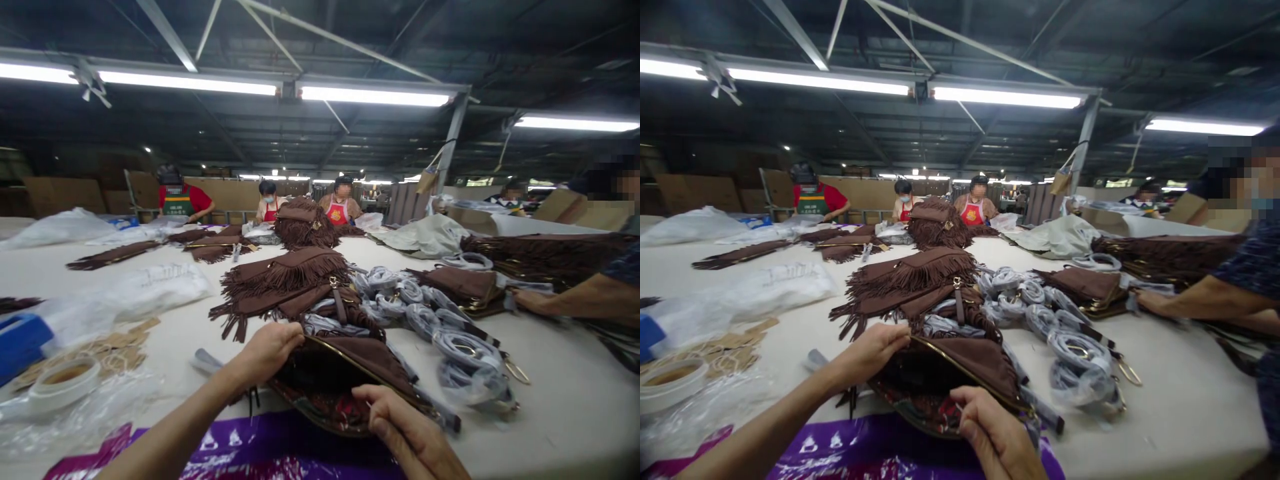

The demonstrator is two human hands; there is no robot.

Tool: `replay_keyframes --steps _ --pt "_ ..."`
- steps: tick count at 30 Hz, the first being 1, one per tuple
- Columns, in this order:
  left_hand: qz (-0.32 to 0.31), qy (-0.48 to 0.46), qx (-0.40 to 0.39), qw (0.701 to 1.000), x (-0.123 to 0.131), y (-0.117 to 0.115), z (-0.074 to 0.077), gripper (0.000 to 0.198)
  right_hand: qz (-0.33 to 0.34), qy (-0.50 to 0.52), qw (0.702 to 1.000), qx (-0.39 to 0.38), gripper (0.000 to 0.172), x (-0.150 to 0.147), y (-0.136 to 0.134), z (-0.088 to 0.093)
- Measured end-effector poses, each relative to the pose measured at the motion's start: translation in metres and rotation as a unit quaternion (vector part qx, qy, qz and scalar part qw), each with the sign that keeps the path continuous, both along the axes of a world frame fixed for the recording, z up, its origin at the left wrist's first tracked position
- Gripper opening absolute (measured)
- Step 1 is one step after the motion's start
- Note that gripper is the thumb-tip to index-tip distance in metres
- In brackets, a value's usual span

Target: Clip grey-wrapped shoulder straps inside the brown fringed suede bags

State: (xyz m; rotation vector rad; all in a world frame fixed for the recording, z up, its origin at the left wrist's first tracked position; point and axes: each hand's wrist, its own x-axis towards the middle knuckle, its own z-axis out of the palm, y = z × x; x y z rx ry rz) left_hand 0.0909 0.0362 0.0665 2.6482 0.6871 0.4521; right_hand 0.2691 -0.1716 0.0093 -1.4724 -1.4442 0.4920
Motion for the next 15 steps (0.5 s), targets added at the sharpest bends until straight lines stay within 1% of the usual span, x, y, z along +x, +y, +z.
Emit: replay_keyframes --steps 1,3,5,7,9,11,13,15 --pt "0.001 -0.011 -0.024 1.000 0.002 0.000 0.001 0.027 0.010 -0.025 1.000 0.013 0.025 -0.003 0.007 0.003" --pt "0.020 -0.053 -0.090 0.994 0.005 0.002 -0.007 0.027 0.038 -0.082 0.996 0.016 0.024 -0.008 0.024 0.002" --pt "0.049 -0.101 -0.156 0.981 0.007 0.007 -0.022 0.027 0.048 -0.133 0.990 -0.005 0.024 -0.013 0.041 -0.006" --pt "0.077 -0.130 -0.203 0.967 0.010 0.014 -0.042 0.029 0.032 -0.162 0.986 -0.037 0.023 -0.018 0.056 -0.016" --pt "0.098 -0.139 -0.239 0.956 0.012 0.022 -0.061 0.030 0.017 -0.161 0.985 -0.062 0.023 -0.023 0.065 -0.024" --pt "0.118 -0.148 -0.286 0.939 0.014 0.027 -0.076 0.032 0.013 -0.131 0.989 -0.074 0.023 -0.028 0.072 -0.030" --pt "0.133 -0.158 -0.330 0.921 0.016 0.031 -0.086 0.037 0.006 -0.099 0.992 -0.077 0.024 -0.032 0.077 -0.032" --pt "0.141 -0.166 -0.361 0.907 0.017 0.033 -0.091 0.040 0.002 -0.095 0.993 -0.069 0.024 -0.037 0.082 -0.031"
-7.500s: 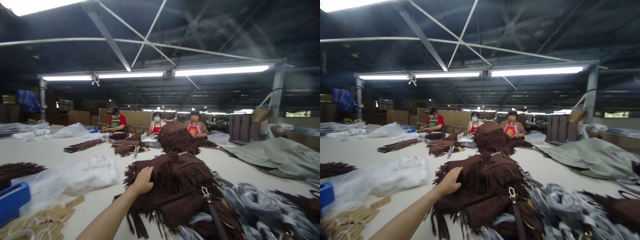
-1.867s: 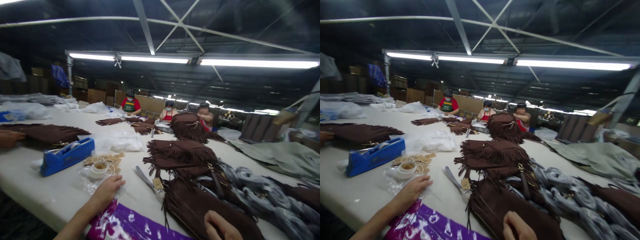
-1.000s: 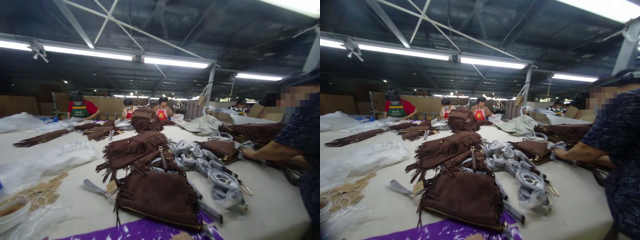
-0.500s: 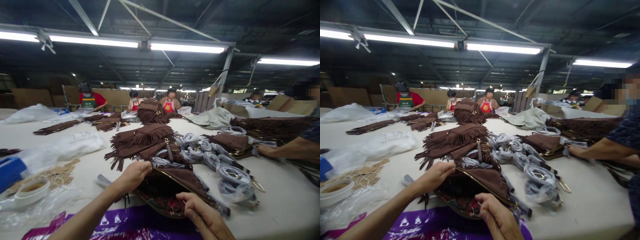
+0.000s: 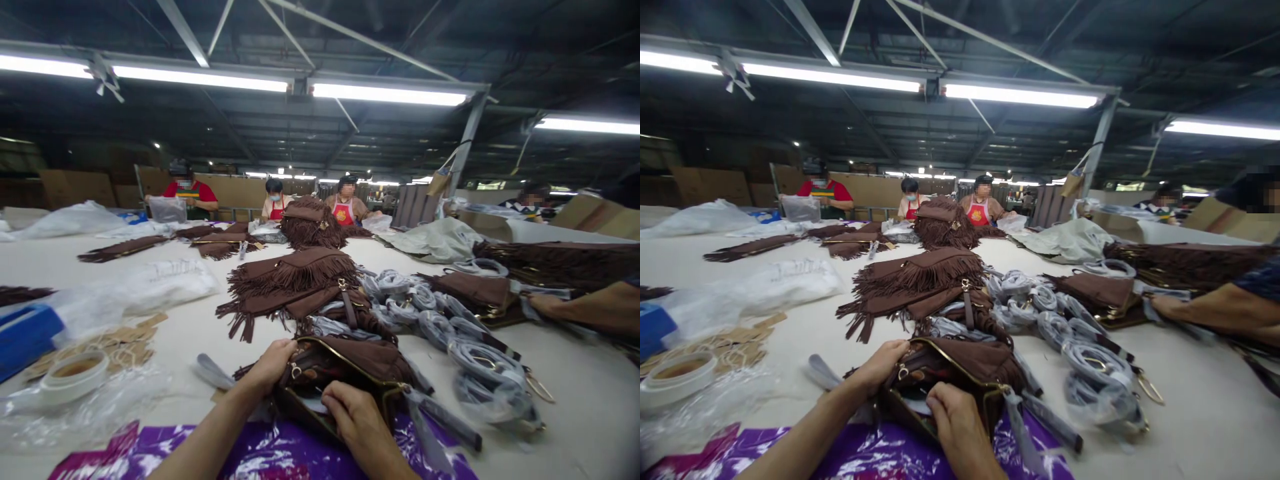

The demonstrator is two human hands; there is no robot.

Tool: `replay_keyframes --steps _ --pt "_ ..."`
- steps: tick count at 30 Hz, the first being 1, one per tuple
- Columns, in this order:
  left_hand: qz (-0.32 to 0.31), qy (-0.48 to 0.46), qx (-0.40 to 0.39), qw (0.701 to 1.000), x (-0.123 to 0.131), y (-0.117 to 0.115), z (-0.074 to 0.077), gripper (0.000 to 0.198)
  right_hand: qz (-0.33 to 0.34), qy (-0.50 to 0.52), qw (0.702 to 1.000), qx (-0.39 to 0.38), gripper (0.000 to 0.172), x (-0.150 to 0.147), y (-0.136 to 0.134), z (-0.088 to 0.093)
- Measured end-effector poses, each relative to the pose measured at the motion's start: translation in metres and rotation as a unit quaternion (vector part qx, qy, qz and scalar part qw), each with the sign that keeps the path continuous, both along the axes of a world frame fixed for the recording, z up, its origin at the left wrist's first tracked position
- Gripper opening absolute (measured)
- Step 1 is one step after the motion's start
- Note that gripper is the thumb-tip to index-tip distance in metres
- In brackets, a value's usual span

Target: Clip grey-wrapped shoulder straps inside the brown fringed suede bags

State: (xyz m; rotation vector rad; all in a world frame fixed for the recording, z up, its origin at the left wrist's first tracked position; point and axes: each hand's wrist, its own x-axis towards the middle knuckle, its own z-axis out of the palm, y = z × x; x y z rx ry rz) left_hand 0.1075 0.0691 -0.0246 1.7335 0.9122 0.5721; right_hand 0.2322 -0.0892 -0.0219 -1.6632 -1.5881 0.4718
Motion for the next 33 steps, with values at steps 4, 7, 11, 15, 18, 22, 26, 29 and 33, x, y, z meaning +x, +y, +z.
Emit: replay_keyframes --steps 4,7,11,15,18,22,26,29,33 --pt "0.007 -0.018 -0.033 0.999 0.000 0.001 -0.002 0.038 -0.009 -0.057 0.998 0.035 0.026 -0.011 0.010 0.002" --pt "0.014 -0.031 -0.037 0.999 -0.002 0.000 -0.003 0.032 -0.021 -0.102 0.992 0.073 0.028 -0.017 0.015 0.002" --pt "0.014 -0.042 -0.032 0.998 -0.004 -0.002 -0.001 0.025 -0.011 -0.140 0.981 0.134 0.030 -0.019 0.022 -0.003" --pt "0.017 -0.050 -0.027 0.998 -0.005 -0.003 -0.002 0.023 0.023 -0.155 0.978 0.136 0.032 -0.019 0.031 -0.010" --pt "0.017 -0.054 -0.033 0.998 -0.004 -0.002 -0.007 0.022 0.031 -0.095 0.984 0.149 0.026 -0.017 0.030 -0.015" --pt "0.013 -0.055 -0.048 0.997 -0.002 0.000 -0.012 0.021 -0.006 -0.012 0.993 0.117 0.021 -0.010 0.019 -0.019" --pt "0.012 -0.057 -0.056 0.997 -0.002 0.000 -0.011 0.021 -0.017 -0.059 0.995 0.074 0.023 -0.004 0.009 -0.018" --pt "0.011 -0.057 -0.057 0.997 -0.003 -0.001 -0.010 0.020 -0.024 -0.095 0.992 0.074 0.021 -0.004 0.007 -0.017" --pt "0.018 -0.057 -0.054 0.997 -0.003 -0.001 -0.010 0.020 -0.025 -0.095 0.992 0.082 0.021 -0.008 0.011 -0.016"
